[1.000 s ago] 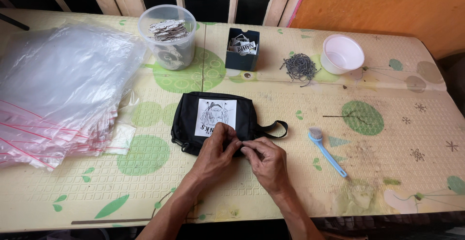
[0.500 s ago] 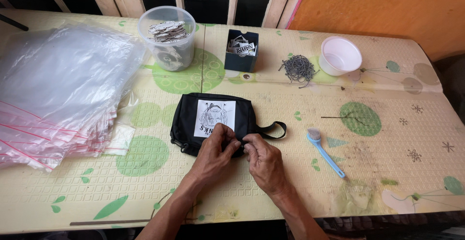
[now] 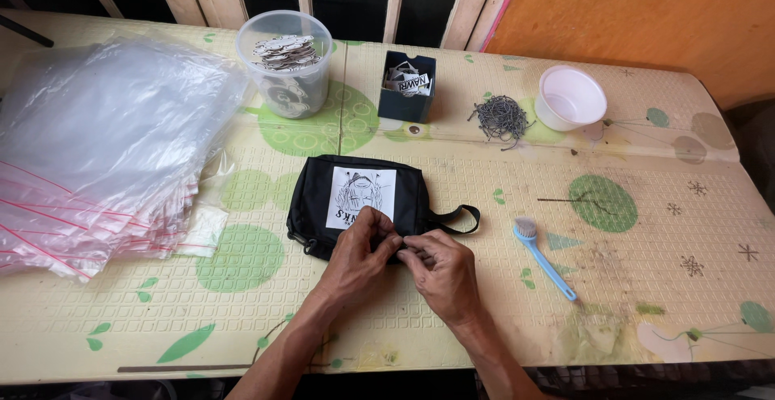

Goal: The person cleans a black bag with a blue brush, then attaches a metal chain and a flower-shaped charm to it. Finally, they place the bag into a clear plastic ziplock bag.

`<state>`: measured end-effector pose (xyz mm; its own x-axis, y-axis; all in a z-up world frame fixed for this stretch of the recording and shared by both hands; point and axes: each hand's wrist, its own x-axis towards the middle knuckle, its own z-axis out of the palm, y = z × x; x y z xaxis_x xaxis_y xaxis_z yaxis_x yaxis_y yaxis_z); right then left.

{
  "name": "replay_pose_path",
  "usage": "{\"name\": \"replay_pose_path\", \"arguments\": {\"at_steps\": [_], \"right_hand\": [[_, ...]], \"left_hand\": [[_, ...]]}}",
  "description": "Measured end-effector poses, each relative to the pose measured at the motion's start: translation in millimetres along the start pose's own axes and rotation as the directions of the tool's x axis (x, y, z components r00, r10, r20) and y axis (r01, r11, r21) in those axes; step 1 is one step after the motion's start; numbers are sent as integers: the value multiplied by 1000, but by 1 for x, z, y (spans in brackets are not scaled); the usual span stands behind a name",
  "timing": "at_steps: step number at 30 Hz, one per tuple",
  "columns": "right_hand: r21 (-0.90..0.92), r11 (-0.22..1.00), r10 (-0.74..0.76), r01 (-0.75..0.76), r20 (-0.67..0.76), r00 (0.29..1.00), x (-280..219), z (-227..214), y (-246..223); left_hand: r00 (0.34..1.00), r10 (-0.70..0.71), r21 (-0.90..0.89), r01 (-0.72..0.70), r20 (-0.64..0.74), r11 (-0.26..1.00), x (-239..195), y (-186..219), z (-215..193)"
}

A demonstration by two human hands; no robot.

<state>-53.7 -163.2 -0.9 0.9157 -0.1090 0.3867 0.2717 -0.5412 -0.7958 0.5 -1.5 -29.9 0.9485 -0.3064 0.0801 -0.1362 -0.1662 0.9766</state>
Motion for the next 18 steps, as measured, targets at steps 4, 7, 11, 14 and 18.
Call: {"name": "replay_pose_path", "arguments": {"at_steps": [4, 7, 11, 14, 18], "right_hand": [[-83, 994, -79, 78, -14, 997, 2, 1, 5], [-169, 974, -148, 149, 16, 989, 2, 0, 11], [-211, 962, -171, 175, 33, 985, 0, 0, 17], [-195, 962, -191, 190, 12, 981, 0, 2, 18], [-161, 967, -207, 199, -38, 978, -1, 3, 16]], "left_hand": [[1000, -2, -11, 2, 9, 1000, 1, 1, 0], [1000, -4, -7, 4, 6, 1000, -1, 2, 0], [1000, 21, 14, -21, -3, 1000, -2, 5, 0], [999, 29, 32, -29, -15, 999, -4, 9, 2], [998, 54, 40, -52, -36, 998, -2, 8, 5]]}}
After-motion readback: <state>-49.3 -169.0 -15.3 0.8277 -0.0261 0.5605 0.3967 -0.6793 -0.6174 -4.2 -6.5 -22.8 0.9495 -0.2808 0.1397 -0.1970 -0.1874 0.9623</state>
